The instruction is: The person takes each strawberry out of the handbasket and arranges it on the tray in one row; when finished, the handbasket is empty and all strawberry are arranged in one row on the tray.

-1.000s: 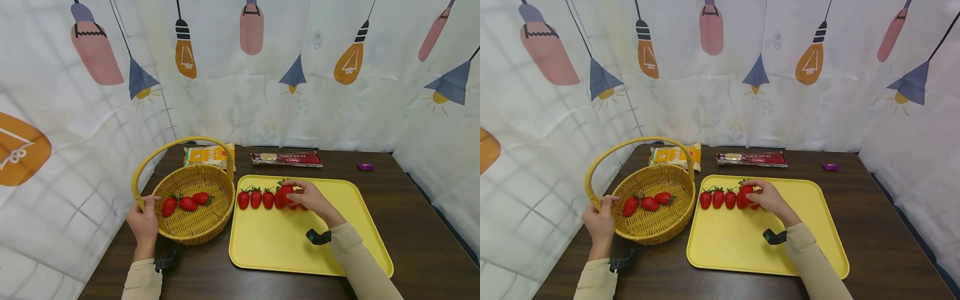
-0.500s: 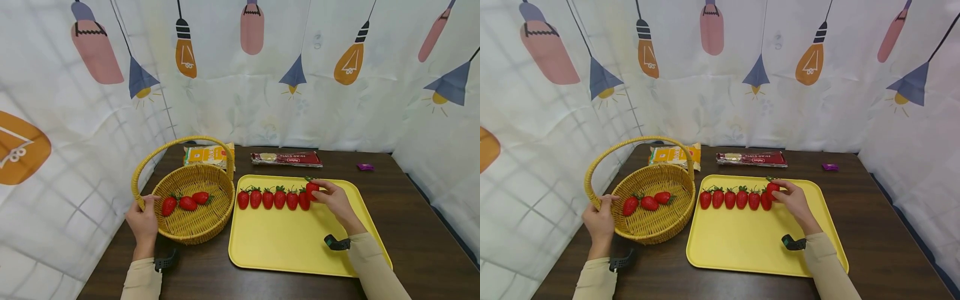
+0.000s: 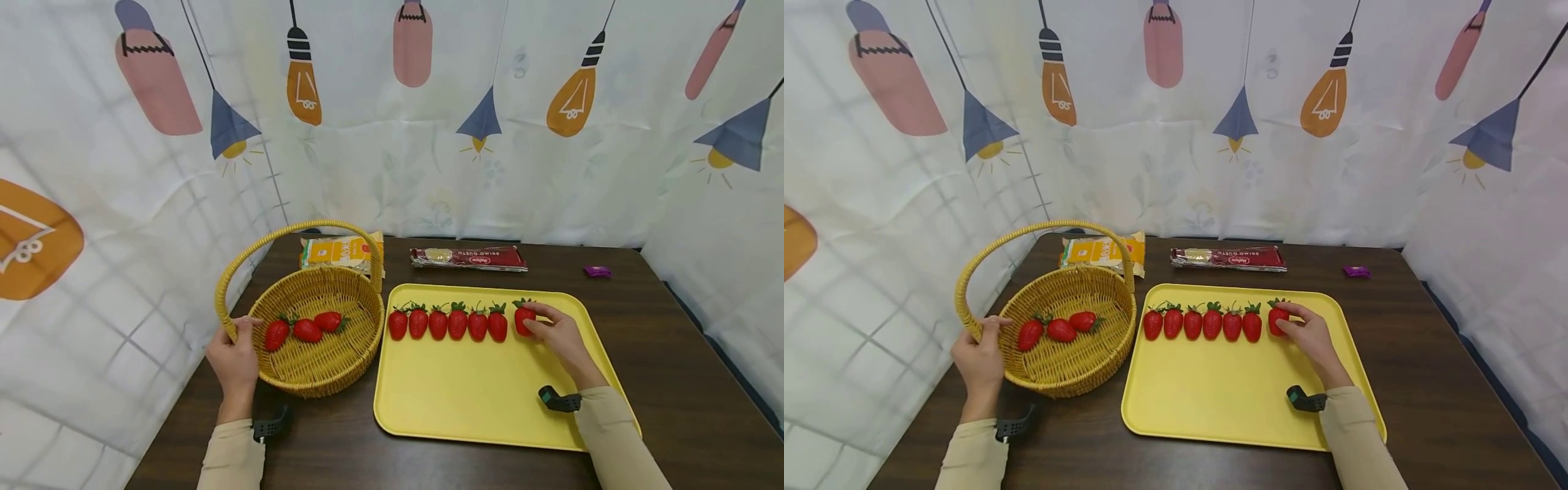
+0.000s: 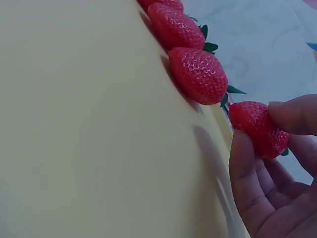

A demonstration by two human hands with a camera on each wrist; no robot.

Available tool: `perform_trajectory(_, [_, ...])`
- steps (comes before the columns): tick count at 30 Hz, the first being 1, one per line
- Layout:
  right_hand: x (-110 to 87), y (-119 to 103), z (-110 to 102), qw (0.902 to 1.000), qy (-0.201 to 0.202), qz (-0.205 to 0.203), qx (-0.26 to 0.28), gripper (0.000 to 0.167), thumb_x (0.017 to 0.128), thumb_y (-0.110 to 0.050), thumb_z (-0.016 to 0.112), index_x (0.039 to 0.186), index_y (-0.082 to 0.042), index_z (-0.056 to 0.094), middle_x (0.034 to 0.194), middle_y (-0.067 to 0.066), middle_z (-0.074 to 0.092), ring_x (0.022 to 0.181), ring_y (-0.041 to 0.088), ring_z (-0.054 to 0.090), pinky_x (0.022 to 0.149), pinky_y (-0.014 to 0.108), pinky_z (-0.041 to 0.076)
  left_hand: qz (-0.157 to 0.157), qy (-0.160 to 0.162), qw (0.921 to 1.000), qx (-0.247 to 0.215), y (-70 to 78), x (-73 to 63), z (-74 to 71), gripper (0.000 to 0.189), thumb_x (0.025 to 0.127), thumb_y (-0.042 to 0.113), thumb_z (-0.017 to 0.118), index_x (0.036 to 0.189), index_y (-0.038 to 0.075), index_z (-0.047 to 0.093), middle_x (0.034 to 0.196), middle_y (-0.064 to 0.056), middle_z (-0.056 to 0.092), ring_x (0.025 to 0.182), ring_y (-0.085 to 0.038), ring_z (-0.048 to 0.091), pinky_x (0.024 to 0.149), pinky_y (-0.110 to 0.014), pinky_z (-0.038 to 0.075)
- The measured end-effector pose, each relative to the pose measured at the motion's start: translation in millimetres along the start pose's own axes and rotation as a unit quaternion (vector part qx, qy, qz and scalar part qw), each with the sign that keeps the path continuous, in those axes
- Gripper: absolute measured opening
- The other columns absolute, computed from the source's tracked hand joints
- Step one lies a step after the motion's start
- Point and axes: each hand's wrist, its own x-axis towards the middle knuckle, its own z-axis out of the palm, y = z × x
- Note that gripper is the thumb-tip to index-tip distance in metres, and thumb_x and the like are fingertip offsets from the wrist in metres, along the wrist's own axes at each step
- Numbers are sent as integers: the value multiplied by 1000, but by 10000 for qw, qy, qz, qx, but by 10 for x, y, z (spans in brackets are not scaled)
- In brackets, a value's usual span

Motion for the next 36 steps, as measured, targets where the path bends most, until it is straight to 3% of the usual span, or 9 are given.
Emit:
perform_trajectory(3, [19, 46, -5, 9999, -14, 87, -54, 49, 96, -18, 63, 138, 3, 50, 138, 24, 44, 83, 4, 63, 74, 23, 54, -20, 5, 10000, 65, -34, 0, 3, 32, 99, 17, 56, 83, -6, 72, 73, 7, 68, 48, -8, 32, 51, -23, 28])
perform_trajectory(7, [45, 87, 5, 9999, -25, 32, -96, 48, 96, -14, 63, 137, 5, 50, 138, 27, 45, 84, 0, 63, 74, 23, 54, -6, 12, 9999, 109, -46, 0, 2, 33, 100, 17, 56, 83, -6, 72, 71, 27, 59, 48, -8, 31, 50, -23, 27])
perform_trajectory(12, [67, 108, 23, 9993, 22, -7, -371, 47, 95, -15, 64, 136, 5, 52, 137, 29, 49, 86, -2, 61, 73, 23, 55, 28, 31, 10000, 86, 12, -6, -3, 33, 99, 17, 56, 83, -6, 72, 71, 29, 58, 46, -6, 29, 49, -23, 26])
perform_trajectory(17, [68, 112, 29, 9983, 75, -3, -576, 45, 96, -16, 64, 135, 4, 54, 135, 29, 51, 84, 0, 63, 70, 24, 55, -9, 18, 10000, 54, 6, -8, -5, 32, 99, 16, 56, 83, -6, 72, 71, 26, 60, 46, -7, 29, 50, -24, 26])
perform_trajectory(24, [43, 110, 23, 9982, 34, -23, -592, 44, 95, -14, 64, 134, 5, 54, 133, 29, 53, 82, 4, 64, 69, 25, 55, -23, 51, 9999, 96, -99, 7, 8, 30, 99, 15, 57, 84, -5, 72, 76, -3, 70, 47, -8, 31, 50, -23, 27])
perform_trajectory(27, [33, 108, 21, 9985, -34, -46, -539, 45, 95, -13, 64, 135, 6, 53, 130, 31, 54, 82, 5, 65, 70, 25, 55, -19, 65, 9999, 110, -99, 8, 13, 29, 98, 14, 57, 83, -6, 72, 76, -4, 70, 48, -8, 33, 51, -23, 27])
perform_trajectory(36, [21, 98, 21, 9990, -226, -98, -374, 46, 94, -11, 64, 135, 8, 53, 130, 33, 53, 85, 2, 66, 72, 26, 56, 18, 64, 9999, 109, -75, 3, 7, 30, 99, 16, 56, 83, -5, 72, 71, 27, 60, 46, -7, 31, 48, -22, 27])
